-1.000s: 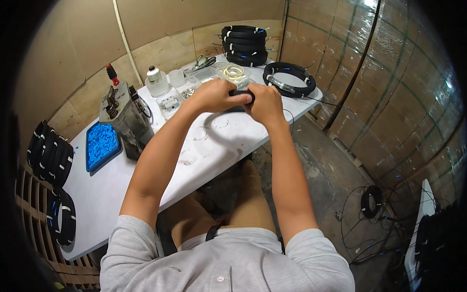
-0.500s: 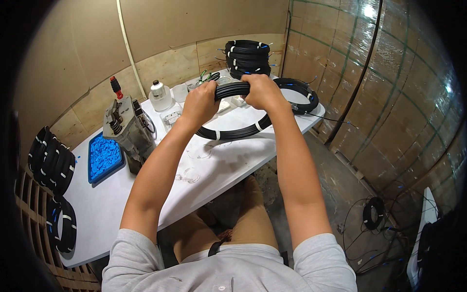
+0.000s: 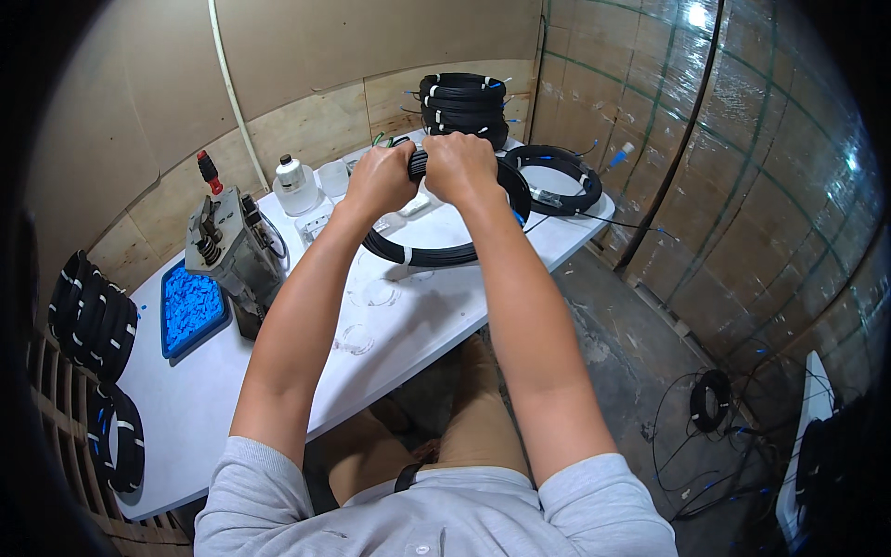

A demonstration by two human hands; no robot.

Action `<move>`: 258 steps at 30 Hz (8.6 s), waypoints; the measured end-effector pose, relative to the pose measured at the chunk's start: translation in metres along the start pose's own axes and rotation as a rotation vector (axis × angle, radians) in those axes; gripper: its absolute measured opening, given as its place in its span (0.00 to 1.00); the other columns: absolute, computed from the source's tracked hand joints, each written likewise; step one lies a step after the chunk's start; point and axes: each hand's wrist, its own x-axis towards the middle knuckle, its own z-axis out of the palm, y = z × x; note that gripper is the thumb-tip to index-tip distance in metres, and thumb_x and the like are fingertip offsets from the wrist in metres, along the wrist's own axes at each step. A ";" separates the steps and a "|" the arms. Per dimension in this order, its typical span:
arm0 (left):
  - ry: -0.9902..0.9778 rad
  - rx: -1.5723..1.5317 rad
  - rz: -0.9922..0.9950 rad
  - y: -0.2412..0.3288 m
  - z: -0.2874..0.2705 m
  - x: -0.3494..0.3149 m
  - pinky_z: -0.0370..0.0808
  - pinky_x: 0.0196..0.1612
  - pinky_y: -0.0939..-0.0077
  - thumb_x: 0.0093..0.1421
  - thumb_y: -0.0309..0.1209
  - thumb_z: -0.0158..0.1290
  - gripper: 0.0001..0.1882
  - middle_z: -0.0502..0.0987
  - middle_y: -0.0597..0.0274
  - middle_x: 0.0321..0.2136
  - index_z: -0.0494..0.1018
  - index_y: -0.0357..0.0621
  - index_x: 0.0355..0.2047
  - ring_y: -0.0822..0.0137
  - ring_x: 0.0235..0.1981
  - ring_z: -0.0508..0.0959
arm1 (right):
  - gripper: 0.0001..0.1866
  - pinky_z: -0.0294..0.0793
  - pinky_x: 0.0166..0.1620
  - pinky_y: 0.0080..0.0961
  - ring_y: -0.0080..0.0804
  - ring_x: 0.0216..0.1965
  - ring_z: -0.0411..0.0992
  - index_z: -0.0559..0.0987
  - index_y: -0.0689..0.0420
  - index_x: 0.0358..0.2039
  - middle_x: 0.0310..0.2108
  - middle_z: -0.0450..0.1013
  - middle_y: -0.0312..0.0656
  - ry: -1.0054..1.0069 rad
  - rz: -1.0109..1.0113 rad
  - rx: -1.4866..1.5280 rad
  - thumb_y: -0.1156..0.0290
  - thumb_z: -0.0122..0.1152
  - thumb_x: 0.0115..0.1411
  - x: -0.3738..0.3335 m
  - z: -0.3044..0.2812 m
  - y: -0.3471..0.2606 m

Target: Assembling connectors onto fiber optic cables and using a specialized assembly machine.

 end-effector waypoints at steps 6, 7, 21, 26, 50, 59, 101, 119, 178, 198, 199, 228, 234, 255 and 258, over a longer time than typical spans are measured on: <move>-0.047 -0.135 0.046 -0.006 -0.011 -0.002 0.79 0.39 0.50 0.54 0.30 0.60 0.08 0.81 0.42 0.28 0.79 0.41 0.34 0.40 0.33 0.82 | 0.09 0.80 0.42 0.46 0.53 0.39 0.81 0.82 0.50 0.35 0.33 0.82 0.49 -0.043 -0.107 0.207 0.69 0.63 0.53 -0.008 -0.005 0.031; -0.070 -0.185 0.037 -0.009 -0.012 -0.001 0.78 0.39 0.51 0.54 0.29 0.61 0.09 0.81 0.42 0.28 0.79 0.41 0.34 0.41 0.33 0.82 | 0.09 0.80 0.43 0.46 0.54 0.39 0.80 0.81 0.51 0.36 0.34 0.82 0.50 -0.069 -0.087 0.269 0.68 0.66 0.53 -0.008 -0.006 0.036; 0.092 -0.339 -0.166 -0.029 0.017 -0.014 0.79 0.41 0.54 0.52 0.29 0.67 0.19 0.83 0.52 0.38 0.79 0.49 0.46 0.46 0.34 0.83 | 0.16 0.79 0.45 0.50 0.57 0.42 0.80 0.79 0.49 0.45 0.35 0.82 0.51 0.057 0.105 0.309 0.63 0.71 0.58 -0.014 0.026 0.058; 0.119 -0.341 -0.069 -0.040 0.018 -0.007 0.78 0.43 0.57 0.53 0.24 0.65 0.16 0.82 0.51 0.38 0.79 0.42 0.44 0.46 0.38 0.82 | 0.16 0.78 0.43 0.49 0.56 0.40 0.80 0.80 0.49 0.44 0.33 0.82 0.50 0.021 0.073 0.303 0.62 0.73 0.57 -0.005 0.028 0.056; -0.031 -0.167 -0.086 -0.039 0.008 0.008 0.77 0.38 0.48 0.54 0.31 0.65 0.13 0.82 0.44 0.29 0.74 0.40 0.34 0.40 0.34 0.82 | 0.19 0.78 0.44 0.44 0.50 0.38 0.80 0.82 0.44 0.47 0.34 0.83 0.44 0.010 0.007 0.377 0.64 0.74 0.54 0.012 0.033 0.054; 0.020 0.040 -0.097 0.000 0.002 0.013 0.80 0.38 0.48 0.53 0.39 0.64 0.15 0.82 0.46 0.27 0.77 0.40 0.32 0.41 0.31 0.83 | 0.13 0.79 0.41 0.48 0.56 0.38 0.80 0.80 0.47 0.42 0.32 0.82 0.50 -0.022 -0.019 0.300 0.70 0.68 0.55 0.013 0.029 0.051; 0.149 -0.482 -0.575 -0.036 -0.004 -0.071 0.76 0.33 0.61 0.57 0.35 0.65 0.13 0.83 0.45 0.25 0.81 0.36 0.34 0.52 0.27 0.84 | 0.11 0.67 0.28 0.27 0.23 0.21 0.68 0.84 0.61 0.34 0.19 0.74 0.36 0.067 0.171 0.894 0.66 0.73 0.59 -0.039 0.050 0.077; -0.128 -0.786 -0.957 -0.053 0.045 -0.120 0.72 0.28 0.66 0.63 0.34 0.62 0.14 0.77 0.61 0.20 0.80 0.31 0.35 0.66 0.21 0.76 | 0.27 0.78 0.50 0.37 0.46 0.44 0.82 0.77 0.56 0.55 0.41 0.82 0.52 -0.005 0.219 0.744 0.65 0.73 0.56 -0.073 0.099 0.086; -0.347 0.105 -0.475 -0.045 0.099 -0.131 0.82 0.43 0.50 0.60 0.39 0.60 0.18 0.80 0.40 0.39 0.79 0.32 0.36 0.42 0.39 0.83 | 0.14 0.74 0.55 0.41 0.49 0.50 0.76 0.86 0.54 0.45 0.47 0.79 0.51 -0.346 -0.139 0.767 0.63 0.62 0.63 -0.006 0.232 0.004; -0.031 -0.075 -0.511 -0.089 -0.029 -0.222 0.78 0.35 0.56 0.64 0.29 0.58 0.10 0.81 0.42 0.28 0.82 0.34 0.39 0.43 0.29 0.81 | 0.10 0.74 0.51 0.41 0.47 0.45 0.76 0.85 0.54 0.44 0.38 0.79 0.45 -0.359 -0.581 0.914 0.67 0.64 0.65 -0.020 0.214 -0.094; -0.029 -0.059 -0.534 -0.091 -0.036 -0.231 0.78 0.35 0.56 0.64 0.29 0.58 0.10 0.81 0.42 0.28 0.82 0.34 0.39 0.43 0.29 0.81 | 0.12 0.74 0.50 0.40 0.47 0.44 0.76 0.84 0.54 0.46 0.37 0.79 0.46 -0.380 -0.644 0.901 0.66 0.65 0.64 -0.024 0.197 -0.110; 0.151 -0.097 -0.643 -0.146 -0.079 -0.331 0.76 0.33 0.59 0.63 0.28 0.58 0.08 0.80 0.46 0.26 0.84 0.39 0.39 0.47 0.27 0.80 | 0.08 0.78 0.46 0.41 0.49 0.41 0.77 0.83 0.53 0.40 0.36 0.76 0.46 -0.411 -0.675 0.929 0.69 0.64 0.61 -0.065 0.167 -0.237; 0.093 -0.149 -0.734 -0.150 -0.080 -0.331 0.77 0.34 0.58 0.64 0.30 0.57 0.10 0.81 0.43 0.28 0.83 0.38 0.39 0.45 0.28 0.80 | 0.10 0.79 0.41 0.38 0.47 0.37 0.78 0.84 0.54 0.41 0.37 0.77 0.45 -0.420 -0.675 1.074 0.72 0.65 0.58 -0.068 0.170 -0.239; 0.128 -0.314 -0.790 -0.156 -0.078 -0.334 0.79 0.36 0.73 0.63 0.24 0.58 0.09 0.85 0.51 0.29 0.81 0.33 0.41 0.66 0.30 0.84 | 0.12 0.80 0.40 0.37 0.47 0.36 0.79 0.85 0.53 0.42 0.36 0.78 0.45 -0.272 -0.728 1.007 0.74 0.69 0.56 -0.070 0.173 -0.245; 0.103 -0.308 -0.800 -0.157 -0.080 -0.335 0.79 0.37 0.72 0.63 0.24 0.57 0.09 0.85 0.51 0.29 0.80 0.32 0.41 0.65 0.30 0.85 | 0.12 0.80 0.39 0.37 0.47 0.35 0.79 0.85 0.53 0.41 0.35 0.78 0.44 -0.234 -0.739 0.995 0.74 0.69 0.56 -0.069 0.170 -0.242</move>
